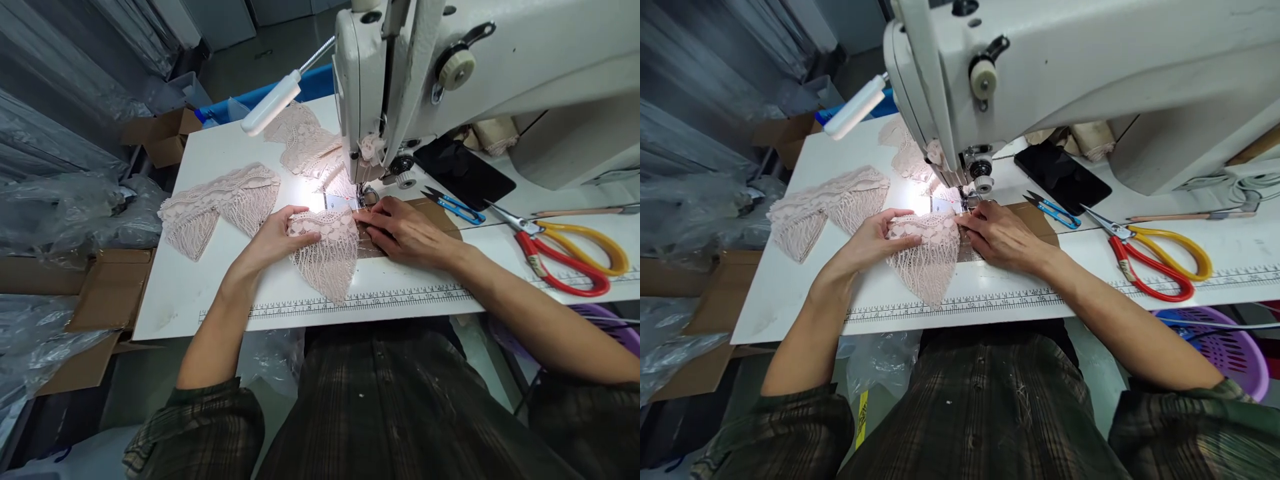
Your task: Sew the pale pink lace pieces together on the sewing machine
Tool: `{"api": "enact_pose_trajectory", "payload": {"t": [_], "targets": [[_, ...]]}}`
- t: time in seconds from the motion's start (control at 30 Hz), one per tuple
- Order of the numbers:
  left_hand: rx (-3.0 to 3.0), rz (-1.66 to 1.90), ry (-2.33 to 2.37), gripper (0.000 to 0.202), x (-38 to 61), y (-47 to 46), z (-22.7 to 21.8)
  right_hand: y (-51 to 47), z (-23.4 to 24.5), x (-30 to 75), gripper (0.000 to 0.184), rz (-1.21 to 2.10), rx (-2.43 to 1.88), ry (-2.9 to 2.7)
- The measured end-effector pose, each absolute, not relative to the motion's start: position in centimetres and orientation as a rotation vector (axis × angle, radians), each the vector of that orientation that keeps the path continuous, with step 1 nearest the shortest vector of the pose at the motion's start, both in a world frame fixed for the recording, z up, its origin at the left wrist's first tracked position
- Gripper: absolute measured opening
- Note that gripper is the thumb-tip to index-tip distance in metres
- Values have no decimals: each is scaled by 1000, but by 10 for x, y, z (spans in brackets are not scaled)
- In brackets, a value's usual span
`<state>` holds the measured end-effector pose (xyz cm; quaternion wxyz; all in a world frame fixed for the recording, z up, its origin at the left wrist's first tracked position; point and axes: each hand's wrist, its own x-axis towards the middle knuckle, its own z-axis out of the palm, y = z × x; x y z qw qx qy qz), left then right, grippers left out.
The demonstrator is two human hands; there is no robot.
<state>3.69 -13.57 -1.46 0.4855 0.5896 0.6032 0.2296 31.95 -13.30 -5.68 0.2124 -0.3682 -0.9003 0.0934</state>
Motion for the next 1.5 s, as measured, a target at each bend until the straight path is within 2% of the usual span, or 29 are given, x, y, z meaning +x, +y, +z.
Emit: {"api": "enact_pose_trajectory", "payload": {"t": [0.37, 0.67, 1.2, 1.3, 1.4, 1.5], "targets": [[1464, 582, 1443, 74, 30, -133, -23, -134, -67, 316, 42, 132, -1050, -2522], [1443, 608, 1452, 73, 35, -136, -22, -144, -59, 326, 37, 358, -914, -2509], [1562, 545, 1492, 71, 33, -138, -21, -147, -57, 323, 36, 250, -917, -2561], [1714, 546, 1589, 63, 31, -139, -19, -147, -57, 323, 35, 296, -917, -2547], [2116, 688, 1764, 42, 33, -138, -16, -147, -57, 324, 35, 329, -931, -2552], [2652, 618, 1512, 22, 45, -134, -14, -148, -57, 324, 36, 305, -943, -2571]]}}
